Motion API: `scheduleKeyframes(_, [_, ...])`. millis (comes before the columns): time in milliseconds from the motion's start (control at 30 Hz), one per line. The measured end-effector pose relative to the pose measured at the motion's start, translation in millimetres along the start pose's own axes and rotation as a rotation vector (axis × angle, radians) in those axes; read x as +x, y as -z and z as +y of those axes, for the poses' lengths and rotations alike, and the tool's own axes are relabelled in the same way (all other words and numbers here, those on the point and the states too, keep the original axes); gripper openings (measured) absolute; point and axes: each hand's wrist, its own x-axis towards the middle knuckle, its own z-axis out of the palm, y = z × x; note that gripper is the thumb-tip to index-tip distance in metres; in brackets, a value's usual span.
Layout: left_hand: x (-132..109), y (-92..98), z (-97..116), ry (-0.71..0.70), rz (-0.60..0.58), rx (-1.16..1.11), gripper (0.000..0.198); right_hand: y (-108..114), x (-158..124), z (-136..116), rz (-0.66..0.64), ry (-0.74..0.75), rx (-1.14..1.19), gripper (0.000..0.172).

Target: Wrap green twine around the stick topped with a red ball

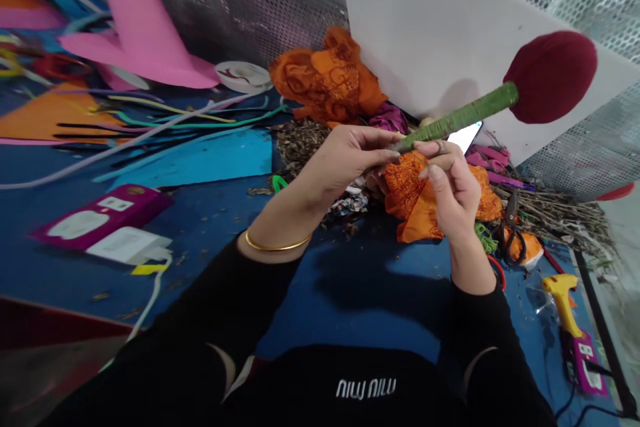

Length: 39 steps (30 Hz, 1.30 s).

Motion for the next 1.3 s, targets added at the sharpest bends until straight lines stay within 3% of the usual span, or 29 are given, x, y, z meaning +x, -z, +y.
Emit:
scheduleKeyframes(133, [2, -3.9, -7, -0.004, -0.029, 0.002, 0.031, -14, 0, 7, 0.016, -0.072, 0.151, 0.05])
scheduleKeyframes(233, [1, -6.5, -10, 0.002, -0.067, -0.001, 0.03, -16, 1, 9, 0.029, -0.109, 0.179, 0.055])
scheduleKeyframes(367, [2, -11.6, -13, 0.003, -0.052, 0.046, 0.025, -14, 1, 2, 0.092, -0.222, 0.158, 0.05])
scheduleKeyframes(600, [5, -21.7, -25, -0.155, 0.01, 0.34, 0.021, -22, -15, -10, 0.194, -0.274, 0.075, 0.043])
scheduleKeyframes(733, [2, -24.2, -28, -0.158, -0.009, 0.482, 0.023, -25, -23, -7, 0.176, -0.246, -0.029, 0.041])
scheduleKeyframes(867, [2, -23.7, -30, -0.128, -0.027, 0.587, 0.021, -20, -15, -5, 0.185, -0.259, 0.056, 0.039])
scheduleKeyframes(1067, [0, -22.7, -30, -0.127, -0.044, 0.642, 0.021, -3, 4, -4, 0.144, -0.23, 0.132, 0.036])
scheduleKeyframes(1300, [-4, -24.1, -27, -0.079, -0.096, 0.697, 0.022, 7, 6, 7, 0.113, -0.227, 0.091, 0.03])
